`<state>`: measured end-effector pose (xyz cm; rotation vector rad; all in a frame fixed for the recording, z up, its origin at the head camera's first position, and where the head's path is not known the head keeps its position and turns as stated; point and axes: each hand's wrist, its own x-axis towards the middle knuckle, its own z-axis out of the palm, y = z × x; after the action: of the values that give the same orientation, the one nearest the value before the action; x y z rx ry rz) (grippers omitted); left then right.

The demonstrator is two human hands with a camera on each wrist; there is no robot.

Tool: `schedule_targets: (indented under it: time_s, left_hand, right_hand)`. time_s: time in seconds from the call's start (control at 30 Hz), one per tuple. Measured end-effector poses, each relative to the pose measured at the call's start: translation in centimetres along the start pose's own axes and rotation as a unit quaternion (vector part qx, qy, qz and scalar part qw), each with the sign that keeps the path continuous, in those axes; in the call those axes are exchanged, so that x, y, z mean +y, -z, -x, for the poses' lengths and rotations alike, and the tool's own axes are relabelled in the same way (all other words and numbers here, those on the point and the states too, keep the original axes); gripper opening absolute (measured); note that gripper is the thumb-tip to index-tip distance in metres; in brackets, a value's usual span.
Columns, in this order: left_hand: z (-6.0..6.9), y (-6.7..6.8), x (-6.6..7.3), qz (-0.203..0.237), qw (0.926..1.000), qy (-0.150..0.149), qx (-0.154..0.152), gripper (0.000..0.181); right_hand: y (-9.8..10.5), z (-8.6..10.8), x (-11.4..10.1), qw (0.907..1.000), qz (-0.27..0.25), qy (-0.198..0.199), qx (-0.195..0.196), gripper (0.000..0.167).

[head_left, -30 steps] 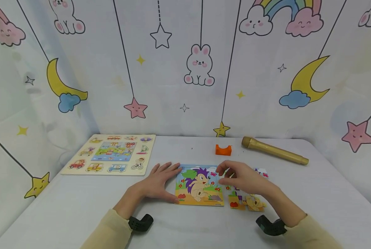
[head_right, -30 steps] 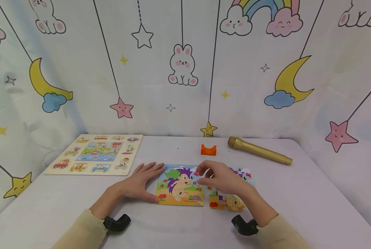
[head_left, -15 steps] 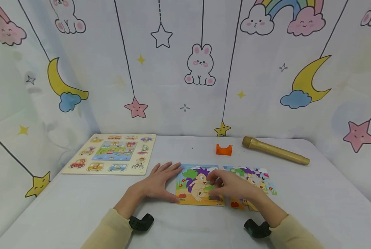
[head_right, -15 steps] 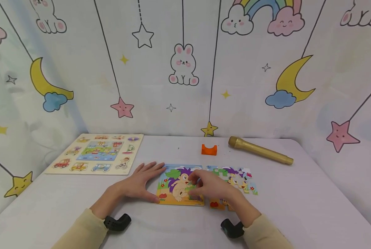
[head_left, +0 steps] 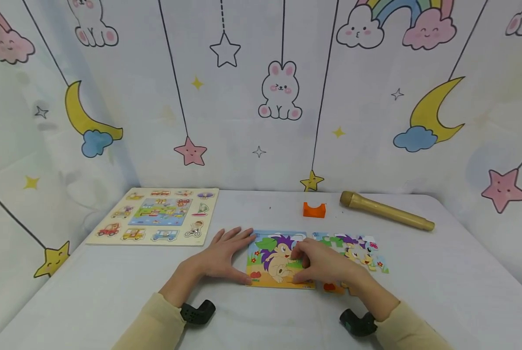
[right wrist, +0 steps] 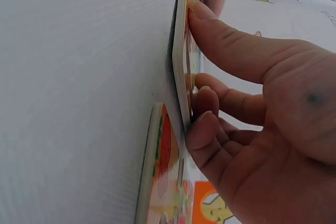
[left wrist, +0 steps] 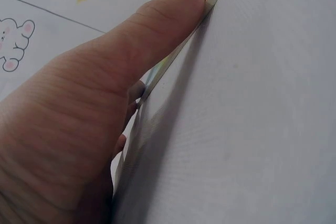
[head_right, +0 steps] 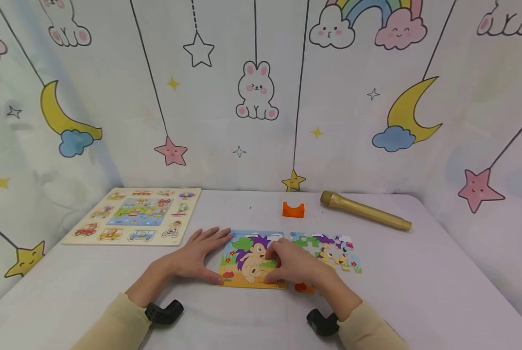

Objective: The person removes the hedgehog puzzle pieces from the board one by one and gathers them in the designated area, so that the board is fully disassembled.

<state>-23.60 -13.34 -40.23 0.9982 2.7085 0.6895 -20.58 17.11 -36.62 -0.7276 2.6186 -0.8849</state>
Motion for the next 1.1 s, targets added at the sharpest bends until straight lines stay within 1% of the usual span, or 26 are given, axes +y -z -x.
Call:
schedule_targets:
  time_s: [0.1,0.23,0.37,0.53,0.67,0.9,1.1]
  left_hand:
    - [0.03,-0.01,-0.03,0.0,1.0,0.001,0.001,0.105]
    - [0.01,-0.04,-0.06,-0.001,1.0,0.0,0.003,0.105]
    - [0.0,-0.02,-0.06,0.0,1.0,-0.001,0.003,0.105]
    - [-0.02,0.07,0.01,0.001,1.0,-0.002,0.001,0.105]
    - [-0.05,0.12,0.05,-0.001,1.0,-0.001,0.001,0.105]
    - [-0.05,0.06,-0.05,0.0,1.0,-0.004,0.002,0.105]
    - [-0.05,-0.06,-0.18,-0.002,1.0,-0.006,0.004,0.106]
  right_hand:
    - [-0.06,-0.1,-0.09,1.0,0.0,-0.004,0.001,0.039]
    - [-0.07,-0.08,-0.19,0.9999,-0.015,-0.009,0.0,0.04]
    - [0.03,0.05,-0.29,0.9998,-0.017,0.003,0.006,0.04]
    - [0.37,0.27,-0.44,0.9993,-0.015,0.033,0.013,0.028]
    - [0.64,0.36,-0.42,0.9989,-0.022,0.04,0.007,0.019]
    - [0.66,0.34,-0.17,0.9982,-0.041,0.042,-0.004,0.015]
    - [0.67,0.4,-0.06,0.9972,-0.036,0.065,0.003,0.011]
